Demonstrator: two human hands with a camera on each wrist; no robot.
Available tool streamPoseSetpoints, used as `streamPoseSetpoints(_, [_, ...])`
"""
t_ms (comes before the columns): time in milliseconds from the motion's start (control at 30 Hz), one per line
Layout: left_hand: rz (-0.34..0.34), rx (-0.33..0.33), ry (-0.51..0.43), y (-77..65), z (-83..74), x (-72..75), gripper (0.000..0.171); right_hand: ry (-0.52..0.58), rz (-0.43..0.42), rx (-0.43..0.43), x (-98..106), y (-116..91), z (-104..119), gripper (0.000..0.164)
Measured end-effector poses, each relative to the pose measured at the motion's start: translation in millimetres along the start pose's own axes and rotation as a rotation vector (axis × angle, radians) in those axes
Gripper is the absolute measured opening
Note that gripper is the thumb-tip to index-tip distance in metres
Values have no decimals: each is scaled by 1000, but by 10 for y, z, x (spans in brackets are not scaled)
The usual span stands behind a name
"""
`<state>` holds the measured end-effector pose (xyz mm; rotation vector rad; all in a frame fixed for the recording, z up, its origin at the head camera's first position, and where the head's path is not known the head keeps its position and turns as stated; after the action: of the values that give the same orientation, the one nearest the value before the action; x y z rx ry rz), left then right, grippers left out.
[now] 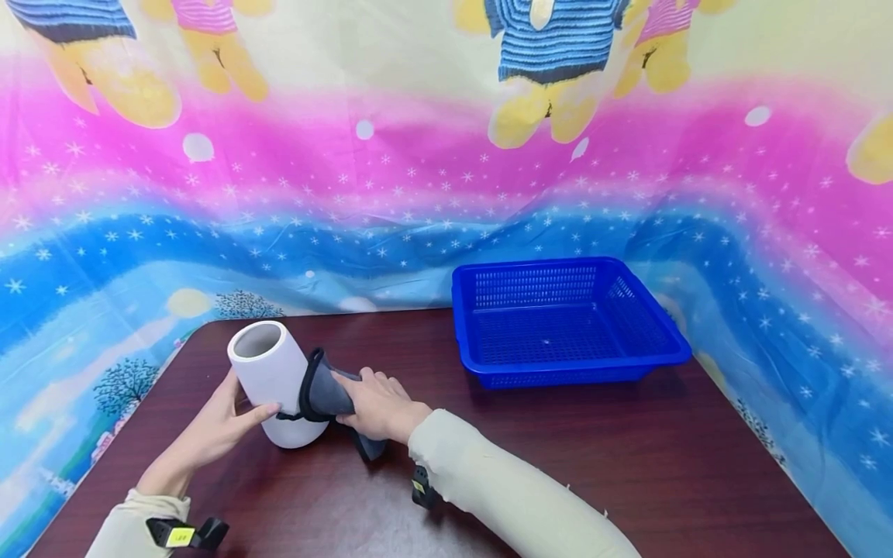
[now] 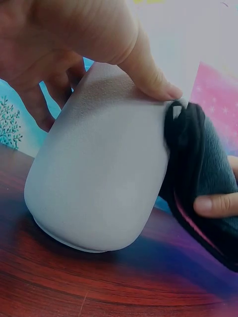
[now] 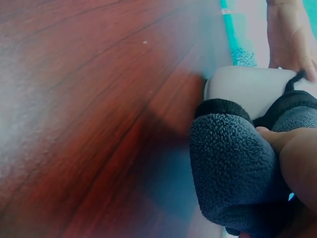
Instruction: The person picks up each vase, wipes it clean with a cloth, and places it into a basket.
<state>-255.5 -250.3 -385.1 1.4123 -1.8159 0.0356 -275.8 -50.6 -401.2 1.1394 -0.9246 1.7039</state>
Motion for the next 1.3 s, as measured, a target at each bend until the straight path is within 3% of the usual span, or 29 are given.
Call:
streamPoseSetpoints(700, [1,3,-33,2,-21,-14,93,-56,91,-58,-223,-53,-114,75])
streamPoseSetpoints(1300, [-9,-3,-20,3,-20,-13,93,-76,125,-79,-298,-43,-185,73])
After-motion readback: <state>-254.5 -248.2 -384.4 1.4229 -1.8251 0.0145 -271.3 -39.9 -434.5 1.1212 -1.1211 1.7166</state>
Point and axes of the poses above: each hand's wrist, its own y-axis towards the middle knuckle, its own x-axis out of the back of the hand, z = x × y, the point moved 8 cm from there along y, towards the middle knuckle, and after that the axes turned 15 degrees about -x, right-handed, at the moved point
